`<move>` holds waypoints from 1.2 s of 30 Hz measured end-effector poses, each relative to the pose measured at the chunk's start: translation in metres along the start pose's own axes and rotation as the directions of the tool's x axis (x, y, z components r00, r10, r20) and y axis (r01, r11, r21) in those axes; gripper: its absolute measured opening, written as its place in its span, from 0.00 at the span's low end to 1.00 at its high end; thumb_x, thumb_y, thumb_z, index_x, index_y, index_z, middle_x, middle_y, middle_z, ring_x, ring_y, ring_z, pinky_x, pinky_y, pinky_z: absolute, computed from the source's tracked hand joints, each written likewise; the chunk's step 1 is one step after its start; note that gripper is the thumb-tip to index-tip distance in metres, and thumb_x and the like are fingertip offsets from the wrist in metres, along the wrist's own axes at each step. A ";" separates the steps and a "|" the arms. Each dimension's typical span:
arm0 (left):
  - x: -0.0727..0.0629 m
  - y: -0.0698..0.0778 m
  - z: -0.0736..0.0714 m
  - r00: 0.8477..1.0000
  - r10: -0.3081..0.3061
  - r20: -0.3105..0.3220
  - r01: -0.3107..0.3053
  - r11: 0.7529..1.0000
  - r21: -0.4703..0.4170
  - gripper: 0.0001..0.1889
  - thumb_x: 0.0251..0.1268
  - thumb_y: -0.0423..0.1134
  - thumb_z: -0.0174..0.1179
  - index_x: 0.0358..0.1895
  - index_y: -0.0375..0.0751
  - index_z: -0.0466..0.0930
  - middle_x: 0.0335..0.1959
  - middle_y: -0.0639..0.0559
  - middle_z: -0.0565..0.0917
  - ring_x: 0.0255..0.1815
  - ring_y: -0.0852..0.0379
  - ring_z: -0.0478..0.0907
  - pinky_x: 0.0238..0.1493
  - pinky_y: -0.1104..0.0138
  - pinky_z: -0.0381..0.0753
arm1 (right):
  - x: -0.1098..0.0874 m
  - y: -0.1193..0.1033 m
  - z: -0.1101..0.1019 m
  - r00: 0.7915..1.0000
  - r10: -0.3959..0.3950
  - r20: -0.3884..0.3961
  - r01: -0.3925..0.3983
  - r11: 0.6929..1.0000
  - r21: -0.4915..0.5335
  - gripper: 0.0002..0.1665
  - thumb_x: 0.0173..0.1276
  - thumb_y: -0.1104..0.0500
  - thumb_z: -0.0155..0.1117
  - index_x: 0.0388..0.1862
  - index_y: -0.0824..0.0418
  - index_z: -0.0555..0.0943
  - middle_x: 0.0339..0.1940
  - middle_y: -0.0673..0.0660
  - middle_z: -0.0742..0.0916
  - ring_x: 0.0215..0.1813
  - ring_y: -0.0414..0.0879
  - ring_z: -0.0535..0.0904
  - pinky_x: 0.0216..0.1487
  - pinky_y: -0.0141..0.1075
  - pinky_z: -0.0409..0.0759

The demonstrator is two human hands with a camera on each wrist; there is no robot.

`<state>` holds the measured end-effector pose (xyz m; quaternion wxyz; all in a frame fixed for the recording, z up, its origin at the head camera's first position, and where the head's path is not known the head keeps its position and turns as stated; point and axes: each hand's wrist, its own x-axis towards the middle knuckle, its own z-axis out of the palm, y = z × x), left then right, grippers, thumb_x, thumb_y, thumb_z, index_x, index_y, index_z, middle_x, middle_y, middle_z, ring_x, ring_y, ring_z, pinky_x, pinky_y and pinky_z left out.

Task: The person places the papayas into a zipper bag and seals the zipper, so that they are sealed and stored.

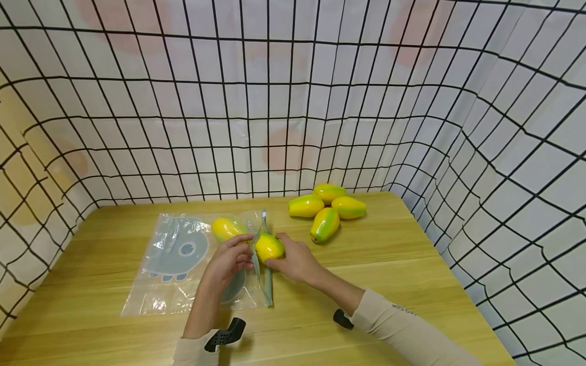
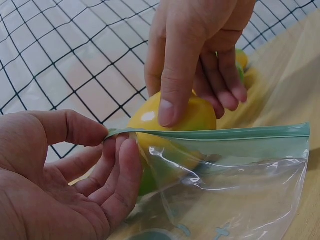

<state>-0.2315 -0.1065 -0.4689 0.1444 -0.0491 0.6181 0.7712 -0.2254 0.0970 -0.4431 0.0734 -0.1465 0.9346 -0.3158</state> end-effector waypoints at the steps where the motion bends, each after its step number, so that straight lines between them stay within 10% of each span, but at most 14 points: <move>1: 0.000 0.000 0.000 1.000 -0.001 0.000 0.001 1.000 -0.001 0.26 0.65 0.26 0.53 0.69 0.31 0.71 0.22 0.52 0.77 0.20 0.60 0.76 0.30 0.71 0.85 | 0.000 0.000 0.000 1.000 0.002 0.000 -0.002 1.000 0.003 0.41 0.67 0.46 0.70 0.72 0.63 0.68 0.59 0.64 0.85 0.54 0.52 0.82 0.55 0.48 0.82; 36: 0.001 0.002 0.000 1.000 -0.012 0.001 0.012 1.000 -0.012 0.27 0.65 0.28 0.53 0.69 0.32 0.71 0.24 0.53 0.80 0.20 0.60 0.77 0.30 0.70 0.86 | 0.007 -0.008 0.004 1.000 0.000 0.001 0.000 0.999 -0.044 0.36 0.71 0.54 0.65 0.72 0.66 0.67 0.55 0.65 0.86 0.44 0.50 0.82 0.50 0.45 0.83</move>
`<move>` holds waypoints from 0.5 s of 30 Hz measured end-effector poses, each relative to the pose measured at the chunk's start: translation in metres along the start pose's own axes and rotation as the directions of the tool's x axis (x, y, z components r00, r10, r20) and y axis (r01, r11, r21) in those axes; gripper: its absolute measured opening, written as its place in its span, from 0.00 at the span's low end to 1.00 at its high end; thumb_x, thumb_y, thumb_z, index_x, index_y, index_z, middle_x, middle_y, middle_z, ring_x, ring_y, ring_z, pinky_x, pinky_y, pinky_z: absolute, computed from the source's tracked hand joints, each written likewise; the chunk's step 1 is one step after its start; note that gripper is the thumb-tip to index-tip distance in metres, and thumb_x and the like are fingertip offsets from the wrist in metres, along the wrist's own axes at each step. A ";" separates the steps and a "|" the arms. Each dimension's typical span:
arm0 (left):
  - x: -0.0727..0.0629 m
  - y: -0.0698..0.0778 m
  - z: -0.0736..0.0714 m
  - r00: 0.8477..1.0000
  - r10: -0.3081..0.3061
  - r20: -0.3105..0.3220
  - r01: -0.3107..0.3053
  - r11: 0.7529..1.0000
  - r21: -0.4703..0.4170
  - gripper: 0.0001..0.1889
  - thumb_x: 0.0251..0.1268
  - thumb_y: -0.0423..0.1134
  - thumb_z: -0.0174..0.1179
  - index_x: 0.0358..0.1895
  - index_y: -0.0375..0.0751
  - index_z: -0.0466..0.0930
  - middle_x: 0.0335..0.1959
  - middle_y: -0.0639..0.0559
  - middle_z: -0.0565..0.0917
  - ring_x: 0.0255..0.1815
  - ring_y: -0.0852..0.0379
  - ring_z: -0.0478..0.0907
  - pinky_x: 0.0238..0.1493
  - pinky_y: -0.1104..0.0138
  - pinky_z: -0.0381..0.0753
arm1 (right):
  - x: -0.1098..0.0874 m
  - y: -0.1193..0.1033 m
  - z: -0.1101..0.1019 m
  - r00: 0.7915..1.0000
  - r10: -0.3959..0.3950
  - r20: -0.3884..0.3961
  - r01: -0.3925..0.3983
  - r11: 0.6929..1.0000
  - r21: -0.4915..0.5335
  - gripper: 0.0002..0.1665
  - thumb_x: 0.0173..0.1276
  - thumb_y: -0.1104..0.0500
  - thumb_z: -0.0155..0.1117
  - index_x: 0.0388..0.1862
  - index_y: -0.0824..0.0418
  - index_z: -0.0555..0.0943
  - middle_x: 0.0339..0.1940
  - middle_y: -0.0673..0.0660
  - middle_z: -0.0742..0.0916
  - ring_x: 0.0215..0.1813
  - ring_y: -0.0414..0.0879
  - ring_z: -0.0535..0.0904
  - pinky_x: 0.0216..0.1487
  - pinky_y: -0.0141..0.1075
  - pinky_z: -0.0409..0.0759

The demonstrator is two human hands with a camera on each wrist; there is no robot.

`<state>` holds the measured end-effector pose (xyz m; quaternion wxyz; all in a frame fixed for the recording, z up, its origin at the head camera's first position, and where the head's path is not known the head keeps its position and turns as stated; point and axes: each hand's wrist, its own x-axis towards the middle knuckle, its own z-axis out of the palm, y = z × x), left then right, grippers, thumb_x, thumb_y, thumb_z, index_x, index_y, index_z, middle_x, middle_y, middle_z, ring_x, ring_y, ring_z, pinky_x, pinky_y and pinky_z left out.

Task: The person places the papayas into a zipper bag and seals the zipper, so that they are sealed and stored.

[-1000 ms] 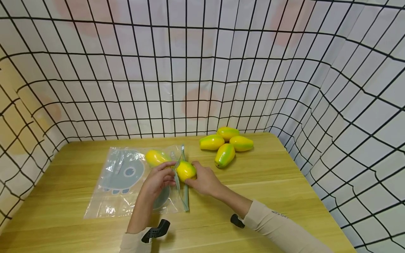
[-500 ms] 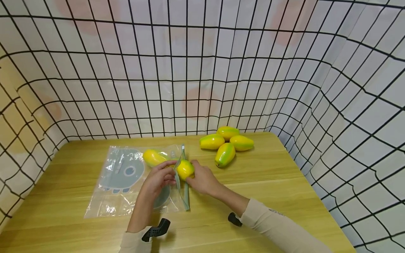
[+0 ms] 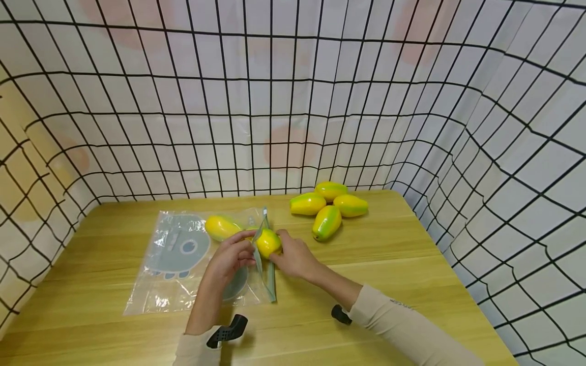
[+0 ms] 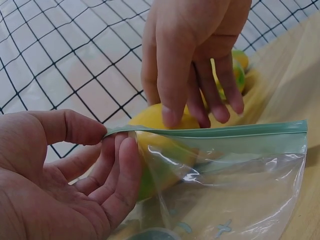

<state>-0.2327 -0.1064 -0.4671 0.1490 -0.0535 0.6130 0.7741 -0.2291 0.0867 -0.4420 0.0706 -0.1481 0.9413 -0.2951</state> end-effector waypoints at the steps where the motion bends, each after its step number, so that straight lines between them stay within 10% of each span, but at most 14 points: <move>1: 0.000 0.000 0.000 1.000 0.001 0.000 -0.001 1.000 -0.002 0.27 0.65 0.28 0.53 0.69 0.33 0.71 0.25 0.53 0.80 0.20 0.60 0.78 0.30 0.70 0.86 | 0.000 0.000 -0.001 1.000 0.001 0.002 -0.001 1.000 -0.004 0.35 0.71 0.54 0.64 0.72 0.66 0.67 0.52 0.63 0.87 0.41 0.48 0.81 0.47 0.43 0.83; 8: 0.000 0.000 0.001 1.000 0.005 0.003 -0.005 1.000 -0.007 0.27 0.65 0.27 0.53 0.69 0.33 0.71 0.28 0.52 0.79 0.20 0.60 0.77 0.30 0.71 0.85 | -0.001 -0.001 -0.008 0.999 0.037 0.020 -0.038 0.998 0.046 0.32 0.72 0.57 0.60 0.72 0.66 0.68 0.23 0.51 0.82 0.18 0.40 0.71 0.19 0.30 0.68; 15: 0.001 0.000 0.001 1.000 0.007 -0.005 -0.007 1.000 -0.002 0.26 0.64 0.27 0.53 0.68 0.32 0.72 0.28 0.51 0.80 0.20 0.60 0.77 0.30 0.71 0.85 | -0.002 0.000 -0.008 0.999 0.046 0.025 -0.049 0.990 0.130 0.32 0.71 0.58 0.62 0.70 0.67 0.69 0.32 0.55 0.86 0.24 0.41 0.77 0.24 0.31 0.74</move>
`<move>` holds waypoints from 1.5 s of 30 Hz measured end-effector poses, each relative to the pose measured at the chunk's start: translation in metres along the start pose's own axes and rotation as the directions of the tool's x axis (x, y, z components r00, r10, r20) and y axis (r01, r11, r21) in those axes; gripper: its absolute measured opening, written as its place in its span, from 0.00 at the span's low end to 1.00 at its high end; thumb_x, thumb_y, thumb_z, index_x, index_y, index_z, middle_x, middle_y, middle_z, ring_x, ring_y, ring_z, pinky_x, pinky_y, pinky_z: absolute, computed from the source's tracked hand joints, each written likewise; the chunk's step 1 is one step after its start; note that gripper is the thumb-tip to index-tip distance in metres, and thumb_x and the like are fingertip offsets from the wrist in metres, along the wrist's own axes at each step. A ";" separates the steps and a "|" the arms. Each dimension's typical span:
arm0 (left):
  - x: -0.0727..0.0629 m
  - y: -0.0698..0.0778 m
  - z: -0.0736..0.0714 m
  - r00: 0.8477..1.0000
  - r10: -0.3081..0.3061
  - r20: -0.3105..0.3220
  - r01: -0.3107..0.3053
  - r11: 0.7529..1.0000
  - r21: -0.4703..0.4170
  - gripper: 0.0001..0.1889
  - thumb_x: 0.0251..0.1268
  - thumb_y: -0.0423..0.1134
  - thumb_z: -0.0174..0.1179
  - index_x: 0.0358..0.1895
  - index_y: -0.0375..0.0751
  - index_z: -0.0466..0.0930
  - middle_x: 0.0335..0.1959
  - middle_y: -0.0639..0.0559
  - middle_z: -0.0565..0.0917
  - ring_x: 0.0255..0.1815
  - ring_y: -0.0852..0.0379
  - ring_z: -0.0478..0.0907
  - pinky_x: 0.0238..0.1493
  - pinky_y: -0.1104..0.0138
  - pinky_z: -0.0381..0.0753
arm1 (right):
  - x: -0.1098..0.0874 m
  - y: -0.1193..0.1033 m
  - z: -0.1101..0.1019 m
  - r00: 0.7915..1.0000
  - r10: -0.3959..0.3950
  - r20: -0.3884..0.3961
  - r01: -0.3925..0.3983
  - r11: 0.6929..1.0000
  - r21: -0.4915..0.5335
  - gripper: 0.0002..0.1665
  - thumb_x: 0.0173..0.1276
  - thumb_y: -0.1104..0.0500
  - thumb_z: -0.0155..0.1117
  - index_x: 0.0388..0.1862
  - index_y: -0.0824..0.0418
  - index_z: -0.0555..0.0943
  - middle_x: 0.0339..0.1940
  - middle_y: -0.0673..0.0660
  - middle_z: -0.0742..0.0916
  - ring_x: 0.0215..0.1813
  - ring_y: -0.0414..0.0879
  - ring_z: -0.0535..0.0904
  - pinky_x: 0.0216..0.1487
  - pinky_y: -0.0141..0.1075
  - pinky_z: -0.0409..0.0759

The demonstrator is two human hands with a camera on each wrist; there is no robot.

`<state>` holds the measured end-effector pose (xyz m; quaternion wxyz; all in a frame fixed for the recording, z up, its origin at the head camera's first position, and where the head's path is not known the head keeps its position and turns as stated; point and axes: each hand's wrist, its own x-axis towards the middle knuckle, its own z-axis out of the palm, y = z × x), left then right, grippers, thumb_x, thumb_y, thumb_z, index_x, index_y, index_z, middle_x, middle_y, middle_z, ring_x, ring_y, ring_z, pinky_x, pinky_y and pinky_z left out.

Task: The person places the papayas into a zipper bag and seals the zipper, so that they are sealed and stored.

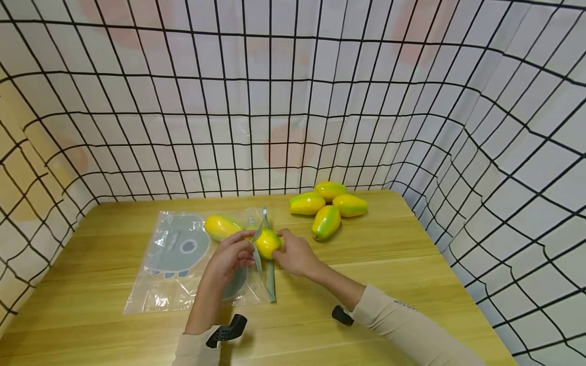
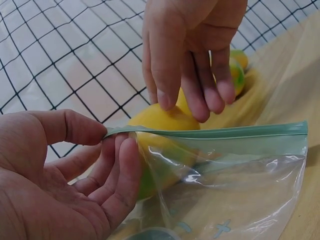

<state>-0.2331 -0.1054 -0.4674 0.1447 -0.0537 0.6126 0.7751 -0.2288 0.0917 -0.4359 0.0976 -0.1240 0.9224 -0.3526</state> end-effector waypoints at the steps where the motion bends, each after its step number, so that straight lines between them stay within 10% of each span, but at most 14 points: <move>1: 0.000 0.000 0.000 1.000 -0.001 -0.003 0.001 1.000 0.000 0.26 0.64 0.27 0.53 0.68 0.32 0.72 0.28 0.51 0.80 0.20 0.61 0.77 0.30 0.71 0.85 | 0.000 0.000 0.000 1.000 0.004 0.004 -0.004 1.000 0.010 0.32 0.71 0.58 0.62 0.71 0.67 0.68 0.33 0.56 0.86 0.24 0.42 0.77 0.24 0.31 0.74; 45: 0.001 0.000 0.003 1.000 0.004 0.014 -0.004 1.000 0.019 0.25 0.65 0.28 0.52 0.67 0.32 0.72 0.26 0.52 0.81 0.19 0.59 0.78 0.30 0.70 0.86 | 0.003 -0.001 0.005 0.999 0.039 -0.008 -0.037 0.993 0.111 0.29 0.71 0.59 0.62 0.68 0.67 0.69 0.24 0.52 0.83 0.18 0.40 0.69 0.18 0.29 0.66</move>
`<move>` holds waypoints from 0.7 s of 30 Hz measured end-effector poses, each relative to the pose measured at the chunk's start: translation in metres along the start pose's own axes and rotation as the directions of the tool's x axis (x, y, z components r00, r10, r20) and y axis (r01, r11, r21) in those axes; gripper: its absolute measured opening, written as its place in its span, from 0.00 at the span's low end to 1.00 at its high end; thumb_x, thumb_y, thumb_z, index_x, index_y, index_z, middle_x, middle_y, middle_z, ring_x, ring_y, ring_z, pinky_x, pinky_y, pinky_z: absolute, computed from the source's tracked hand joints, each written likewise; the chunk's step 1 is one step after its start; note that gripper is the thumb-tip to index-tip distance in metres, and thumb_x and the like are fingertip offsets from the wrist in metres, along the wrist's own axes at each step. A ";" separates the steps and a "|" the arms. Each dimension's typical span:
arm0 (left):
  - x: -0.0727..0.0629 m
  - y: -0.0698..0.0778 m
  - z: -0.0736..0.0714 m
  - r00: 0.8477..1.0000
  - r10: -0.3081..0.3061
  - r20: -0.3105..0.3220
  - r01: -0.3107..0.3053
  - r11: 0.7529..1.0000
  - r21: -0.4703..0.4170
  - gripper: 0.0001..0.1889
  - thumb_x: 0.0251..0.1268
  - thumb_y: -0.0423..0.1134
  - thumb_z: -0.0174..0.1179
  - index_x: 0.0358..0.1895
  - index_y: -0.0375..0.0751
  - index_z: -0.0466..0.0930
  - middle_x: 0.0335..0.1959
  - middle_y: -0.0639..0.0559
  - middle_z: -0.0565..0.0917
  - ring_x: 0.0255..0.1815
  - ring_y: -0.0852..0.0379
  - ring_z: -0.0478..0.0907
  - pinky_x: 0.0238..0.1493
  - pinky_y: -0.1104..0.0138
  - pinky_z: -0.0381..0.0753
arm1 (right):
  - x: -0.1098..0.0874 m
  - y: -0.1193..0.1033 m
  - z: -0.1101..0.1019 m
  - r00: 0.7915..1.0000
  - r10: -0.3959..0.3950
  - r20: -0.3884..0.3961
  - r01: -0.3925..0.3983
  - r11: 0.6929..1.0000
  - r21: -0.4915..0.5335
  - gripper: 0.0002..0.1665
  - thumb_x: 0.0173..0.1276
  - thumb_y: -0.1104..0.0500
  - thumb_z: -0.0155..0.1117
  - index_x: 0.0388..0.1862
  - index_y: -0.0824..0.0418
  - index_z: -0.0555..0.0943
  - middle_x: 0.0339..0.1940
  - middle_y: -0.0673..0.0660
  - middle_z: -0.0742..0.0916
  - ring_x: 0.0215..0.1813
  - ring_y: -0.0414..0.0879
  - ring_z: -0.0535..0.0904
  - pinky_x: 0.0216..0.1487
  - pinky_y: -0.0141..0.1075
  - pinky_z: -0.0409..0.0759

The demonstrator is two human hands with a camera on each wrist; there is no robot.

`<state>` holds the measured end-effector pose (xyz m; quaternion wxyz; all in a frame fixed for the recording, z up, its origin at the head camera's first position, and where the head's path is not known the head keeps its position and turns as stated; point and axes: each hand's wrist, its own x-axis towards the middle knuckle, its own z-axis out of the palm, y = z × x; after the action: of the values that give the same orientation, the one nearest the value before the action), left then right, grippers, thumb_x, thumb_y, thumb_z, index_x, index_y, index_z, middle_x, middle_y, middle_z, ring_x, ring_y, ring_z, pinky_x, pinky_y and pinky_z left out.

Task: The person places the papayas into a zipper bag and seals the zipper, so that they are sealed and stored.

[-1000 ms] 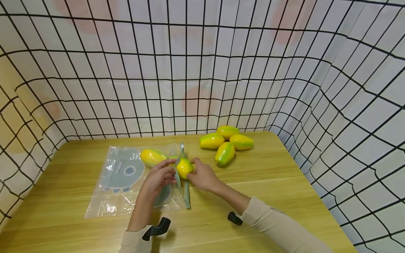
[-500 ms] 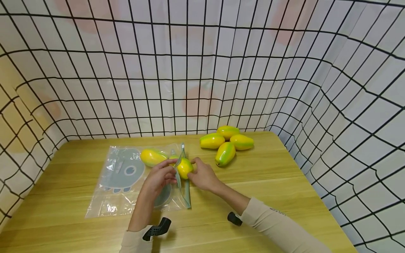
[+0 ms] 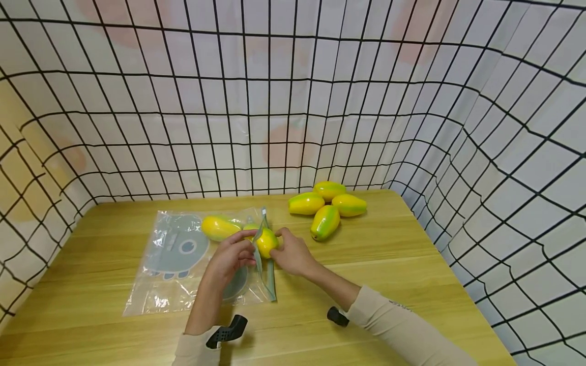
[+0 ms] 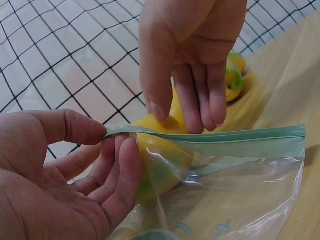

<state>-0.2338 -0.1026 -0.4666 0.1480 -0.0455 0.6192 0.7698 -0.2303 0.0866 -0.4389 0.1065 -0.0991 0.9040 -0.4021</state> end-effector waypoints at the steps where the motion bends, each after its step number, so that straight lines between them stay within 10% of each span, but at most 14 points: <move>1: 0.000 0.000 0.000 1.000 0.000 0.001 0.000 1.000 0.001 0.25 0.65 0.28 0.52 0.67 0.32 0.72 0.27 0.52 0.81 0.19 0.59 0.78 0.30 0.70 0.86 | 0.000 0.000 0.000 1.000 0.004 0.002 -0.004 1.000 0.000 0.30 0.71 0.59 0.61 0.68 0.66 0.69 0.24 0.52 0.82 0.17 0.40 0.69 0.18 0.29 0.65; 21: 0.000 0.000 0.000 1.000 0.001 0.023 -0.001 1.000 -0.003 0.25 0.66 0.27 0.51 0.68 0.31 0.71 0.24 0.53 0.79 0.19 0.60 0.77 0.29 0.70 0.85 | 0.002 -0.003 0.003 1.000 0.016 0.001 -0.016 0.999 0.036 0.31 0.71 0.59 0.60 0.70 0.67 0.68 0.18 0.48 0.75 0.15 0.38 0.65 0.16 0.28 0.62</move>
<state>-0.2337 -0.1027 -0.4664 0.1545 -0.0364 0.6165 0.7712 -0.2309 0.0821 -0.4386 0.1120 -0.0901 0.8974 -0.4172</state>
